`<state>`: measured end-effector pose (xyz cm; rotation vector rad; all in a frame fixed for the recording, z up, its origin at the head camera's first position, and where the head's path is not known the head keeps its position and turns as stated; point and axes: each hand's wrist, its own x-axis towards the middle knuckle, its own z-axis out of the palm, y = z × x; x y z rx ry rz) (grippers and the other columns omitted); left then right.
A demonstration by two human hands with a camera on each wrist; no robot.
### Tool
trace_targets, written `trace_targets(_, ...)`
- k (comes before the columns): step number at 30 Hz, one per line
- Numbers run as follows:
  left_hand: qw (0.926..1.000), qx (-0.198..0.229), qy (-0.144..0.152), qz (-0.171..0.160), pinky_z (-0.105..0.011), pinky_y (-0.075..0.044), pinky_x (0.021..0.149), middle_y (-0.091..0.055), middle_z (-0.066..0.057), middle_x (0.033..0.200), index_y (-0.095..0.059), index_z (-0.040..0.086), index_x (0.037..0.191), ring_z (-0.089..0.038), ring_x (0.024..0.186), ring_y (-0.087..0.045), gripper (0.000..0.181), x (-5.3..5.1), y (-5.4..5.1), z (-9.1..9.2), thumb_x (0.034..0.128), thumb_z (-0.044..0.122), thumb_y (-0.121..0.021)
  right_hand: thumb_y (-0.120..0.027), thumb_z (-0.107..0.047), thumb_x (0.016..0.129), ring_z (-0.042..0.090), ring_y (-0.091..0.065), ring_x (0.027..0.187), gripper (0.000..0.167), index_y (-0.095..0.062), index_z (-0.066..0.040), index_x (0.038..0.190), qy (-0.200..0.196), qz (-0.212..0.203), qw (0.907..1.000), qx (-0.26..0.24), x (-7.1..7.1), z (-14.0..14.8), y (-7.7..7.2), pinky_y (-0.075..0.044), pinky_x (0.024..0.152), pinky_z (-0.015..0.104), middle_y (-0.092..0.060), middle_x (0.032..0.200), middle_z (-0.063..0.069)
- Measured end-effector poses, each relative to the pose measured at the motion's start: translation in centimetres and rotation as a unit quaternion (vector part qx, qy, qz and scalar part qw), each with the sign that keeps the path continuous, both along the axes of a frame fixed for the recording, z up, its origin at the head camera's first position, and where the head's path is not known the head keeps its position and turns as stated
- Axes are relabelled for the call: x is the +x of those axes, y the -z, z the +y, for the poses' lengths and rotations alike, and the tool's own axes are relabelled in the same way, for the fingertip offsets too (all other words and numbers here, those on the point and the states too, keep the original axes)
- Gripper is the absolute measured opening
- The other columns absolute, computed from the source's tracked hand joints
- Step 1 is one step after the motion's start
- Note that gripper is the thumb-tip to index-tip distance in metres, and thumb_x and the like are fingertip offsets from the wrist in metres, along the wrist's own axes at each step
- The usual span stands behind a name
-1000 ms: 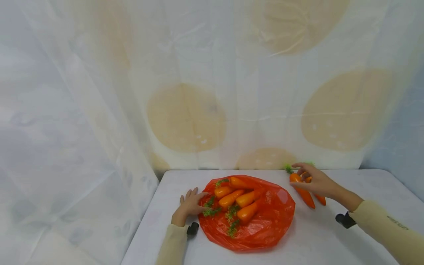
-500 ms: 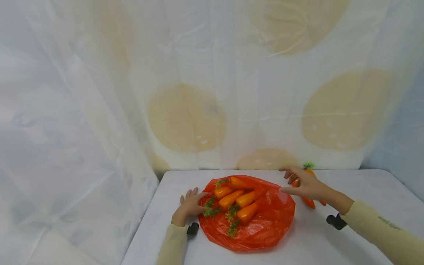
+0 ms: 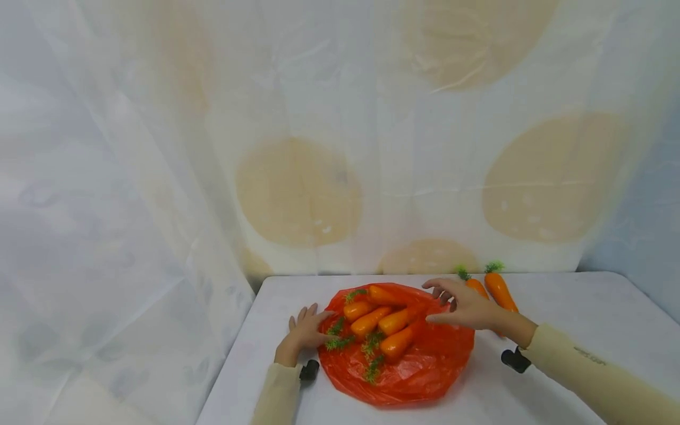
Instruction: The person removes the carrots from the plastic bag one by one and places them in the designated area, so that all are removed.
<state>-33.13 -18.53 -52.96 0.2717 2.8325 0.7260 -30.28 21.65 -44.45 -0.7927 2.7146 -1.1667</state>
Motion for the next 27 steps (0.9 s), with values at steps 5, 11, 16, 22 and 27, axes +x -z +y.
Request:
trace_targets(5, 1.0, 0.002, 0.002, -0.002, -0.075, -0.004, 0.113, -0.026, -0.019, 0.161, -0.056, 0.028, 0.139, -0.047, 0.147, -0.014, 0.061, 0.2, -0.3, 0.2, 0.0828, 0.04, -0.076, -0.078, -0.042, 0.083, 0.025, -0.057, 0.1, 0.068, -0.05, -0.012, 0.136, -0.016, 0.003, 0.9997, 0.016, 0.6, -1.3, 0.2, -0.054, 0.078, 0.03, -0.061, 0.118, 0.012)
trace_targets(11, 1.0, -0.006, -0.001, 0.002, -0.075, -0.004, 0.114, -0.026, -0.018, 0.161, -0.055, 0.028, 0.14, -0.047, 0.148, -0.014, 0.061, 0.3, -0.8, 0.3, 0.0832, 0.039, -0.076, -0.078, -0.042, 0.084, 0.025, -0.058, 0.096, 0.065, -0.051, -0.013, 0.135, -0.056, 0.037, 0.9977, 0.012, 0.9, -2.4, 0.2, -0.054, 0.076, 0.033, -0.061, 0.111, 0.012)
trace_targets(16, 1.0, -0.007, -0.003, 0.005, -0.075, -0.004, 0.113, -0.025, -0.019, 0.161, -0.055, 0.028, 0.14, -0.047, 0.147, -0.014, 0.062, 0.1, -1.1, 0.4, 0.0832, 0.039, -0.076, -0.078, -0.04, 0.083, 0.025, -0.059, 0.1, 0.062, -0.051, -0.017, 0.134, -0.071, 0.013, 0.9974, 0.008, 0.7, -3.1, 0.7, -0.055, 0.082, 0.037, -0.061, 0.118, 0.01)
trace_targets(22, 1.0, -0.008, -0.001, 0.001, -0.075, -0.004, 0.113, -0.025, -0.019, 0.161, -0.055, 0.026, 0.141, -0.047, 0.147, -0.015, 0.062, 0.2, -1.0, 0.2, 0.0837, 0.038, -0.075, -0.08, -0.041, 0.082, 0.024, -0.059, 0.101, 0.06, -0.053, -0.022, 0.132, -0.072, 0.01, 0.997, 0.025, 0.9, -4.2, 1.8, -0.055, 0.083, 0.036, -0.062, 0.112, 0.004)
trace_targets(27, 1.0, 0.001, -0.002, 0.0, -0.074, -0.002, 0.114, -0.025, -0.018, 0.162, -0.055, 0.028, 0.14, -0.047, 0.148, -0.013, 0.061, 0.2, -0.6, 0.3, 0.0834, 0.038, -0.075, -0.079, -0.043, 0.082, 0.023, -0.056, 0.11, 0.064, -0.053, -0.018, 0.135, -0.062, -0.019, 0.9971, 0.041, 1.3, -4.9, 2.2, -0.054, 0.09, 0.042, -0.061, 0.122, 0.003)
